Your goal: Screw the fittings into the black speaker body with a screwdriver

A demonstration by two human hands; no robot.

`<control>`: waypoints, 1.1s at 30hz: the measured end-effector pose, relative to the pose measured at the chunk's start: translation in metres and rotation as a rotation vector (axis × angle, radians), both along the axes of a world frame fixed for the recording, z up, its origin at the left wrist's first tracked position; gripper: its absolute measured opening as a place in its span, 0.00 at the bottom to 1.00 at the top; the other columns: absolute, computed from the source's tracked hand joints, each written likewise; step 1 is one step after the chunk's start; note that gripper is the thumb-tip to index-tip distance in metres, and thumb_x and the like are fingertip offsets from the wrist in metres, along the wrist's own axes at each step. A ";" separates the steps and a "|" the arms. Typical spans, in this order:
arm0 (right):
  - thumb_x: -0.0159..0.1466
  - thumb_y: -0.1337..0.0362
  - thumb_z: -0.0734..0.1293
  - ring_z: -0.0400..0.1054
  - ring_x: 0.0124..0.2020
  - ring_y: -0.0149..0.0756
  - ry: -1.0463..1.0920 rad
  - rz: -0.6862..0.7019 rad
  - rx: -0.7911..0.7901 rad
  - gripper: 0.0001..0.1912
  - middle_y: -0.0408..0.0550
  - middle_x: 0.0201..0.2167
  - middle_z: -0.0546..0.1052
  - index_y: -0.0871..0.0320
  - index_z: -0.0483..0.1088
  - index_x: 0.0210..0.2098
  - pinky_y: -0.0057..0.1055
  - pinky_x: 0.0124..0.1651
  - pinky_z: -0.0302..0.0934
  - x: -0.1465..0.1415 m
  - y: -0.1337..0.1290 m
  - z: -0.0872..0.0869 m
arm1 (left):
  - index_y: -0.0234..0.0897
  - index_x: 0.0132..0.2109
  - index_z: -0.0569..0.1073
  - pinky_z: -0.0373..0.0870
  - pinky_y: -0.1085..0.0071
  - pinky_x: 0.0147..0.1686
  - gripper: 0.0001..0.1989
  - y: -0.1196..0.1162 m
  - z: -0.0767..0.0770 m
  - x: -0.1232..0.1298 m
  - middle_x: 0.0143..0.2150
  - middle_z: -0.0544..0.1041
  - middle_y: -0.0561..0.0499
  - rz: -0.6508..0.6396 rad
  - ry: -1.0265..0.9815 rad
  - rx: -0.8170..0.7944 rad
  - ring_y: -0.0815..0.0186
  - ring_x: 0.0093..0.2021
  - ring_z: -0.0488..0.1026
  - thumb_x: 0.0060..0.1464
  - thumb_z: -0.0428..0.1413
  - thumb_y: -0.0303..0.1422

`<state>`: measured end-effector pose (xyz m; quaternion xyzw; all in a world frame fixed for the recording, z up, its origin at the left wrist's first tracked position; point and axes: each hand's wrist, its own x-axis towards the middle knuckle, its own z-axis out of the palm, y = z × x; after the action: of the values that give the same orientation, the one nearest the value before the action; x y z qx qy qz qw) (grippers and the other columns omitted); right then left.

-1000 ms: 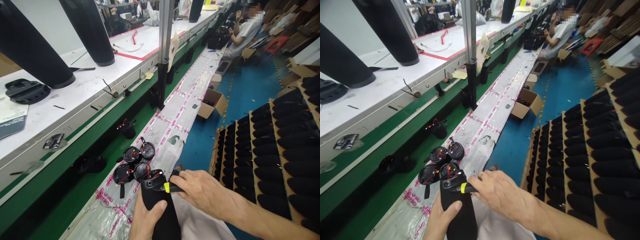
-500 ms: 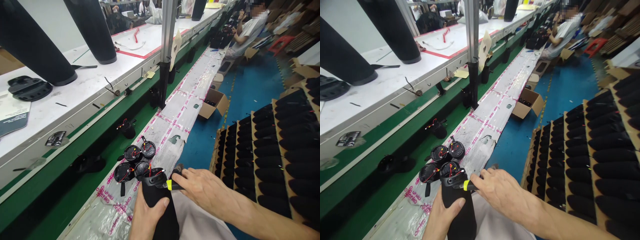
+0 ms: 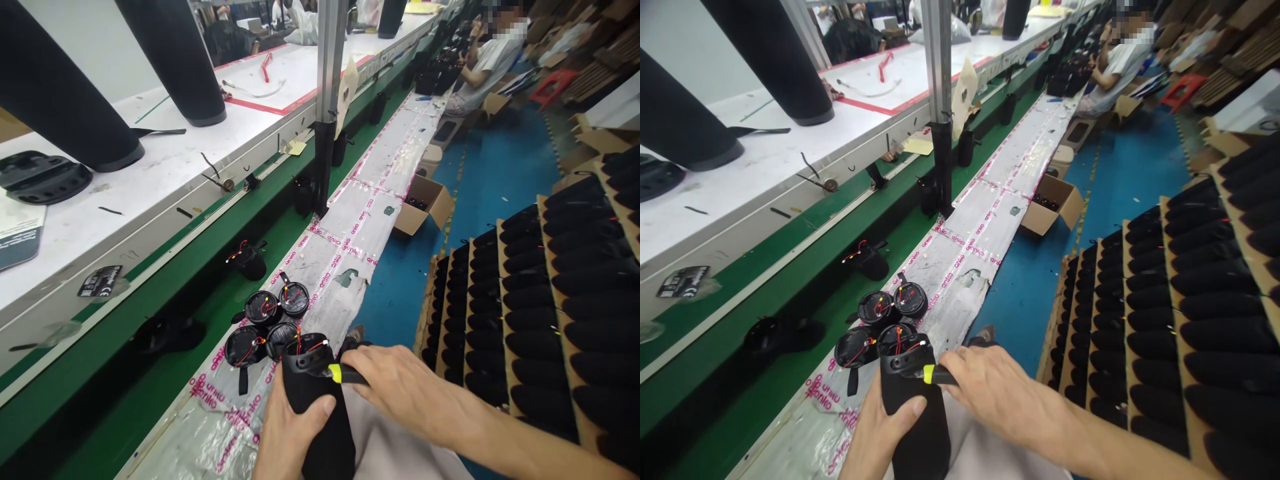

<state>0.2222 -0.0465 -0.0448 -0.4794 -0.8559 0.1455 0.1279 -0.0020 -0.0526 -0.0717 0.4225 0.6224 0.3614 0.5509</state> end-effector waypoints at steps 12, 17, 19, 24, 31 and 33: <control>0.72 0.47 0.62 0.74 0.46 0.43 0.595 -0.485 -0.650 0.19 0.48 0.44 0.80 0.53 0.72 0.52 0.37 0.51 0.67 -0.027 -0.005 -0.005 | 0.42 0.51 0.82 0.69 0.48 0.63 0.27 -0.018 -0.029 -0.004 0.51 0.84 0.43 0.316 -0.644 -0.276 0.41 0.58 0.76 0.46 0.68 0.51; 0.70 0.47 0.64 0.69 0.30 0.33 0.882 -0.486 -0.886 0.19 0.42 0.32 0.75 0.57 0.71 0.45 0.30 0.36 0.65 -0.033 0.000 -0.014 | 0.44 0.47 0.86 0.68 0.51 0.64 0.33 -0.013 -0.027 -0.008 0.49 0.85 0.45 0.318 -1.059 -0.295 0.41 0.55 0.79 0.41 0.67 0.62; 0.69 0.51 0.67 0.69 0.32 0.33 0.867 -0.492 -0.903 0.16 0.42 0.34 0.75 0.57 0.71 0.45 0.30 0.37 0.65 -0.034 -0.001 -0.010 | 0.45 0.51 0.84 0.68 0.51 0.65 0.33 -0.008 -0.021 -0.010 0.52 0.84 0.44 0.300 -1.133 -0.255 0.42 0.55 0.79 0.44 0.67 0.60; 0.68 0.55 0.68 0.71 0.35 0.36 0.752 -0.440 -0.966 0.13 0.41 0.35 0.77 0.55 0.72 0.48 0.31 0.40 0.64 -0.033 -0.005 0.000 | 0.44 0.55 0.82 0.66 0.46 0.65 0.32 -0.009 -0.027 -0.019 0.53 0.83 0.41 0.259 -1.242 -0.305 0.40 0.58 0.77 0.52 0.62 0.59; 0.66 0.40 0.66 0.74 0.36 0.40 0.897 -0.457 -1.093 0.26 0.47 0.36 0.80 0.58 0.73 0.46 0.31 0.37 0.67 -0.042 -0.007 -0.038 | 0.49 0.56 0.81 0.64 0.42 0.66 0.37 -0.052 -0.036 -0.023 0.58 0.81 0.46 0.341 -1.038 -0.140 0.35 0.65 0.69 0.38 0.72 0.54; 0.66 0.36 0.64 0.68 0.23 0.34 0.890 -0.556 -1.211 0.30 0.43 0.24 0.76 0.58 0.72 0.44 0.29 0.26 0.61 -0.046 -0.009 -0.050 | 0.48 0.57 0.80 0.68 0.41 0.64 0.38 -0.066 -0.031 -0.026 0.57 0.81 0.45 0.472 -0.849 -0.163 0.34 0.63 0.70 0.37 0.73 0.53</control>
<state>0.1767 -0.0557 -0.0946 -0.5584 -0.3461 0.7251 0.2064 -0.0284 -0.1190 -0.1031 0.0410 0.4480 0.5669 0.6901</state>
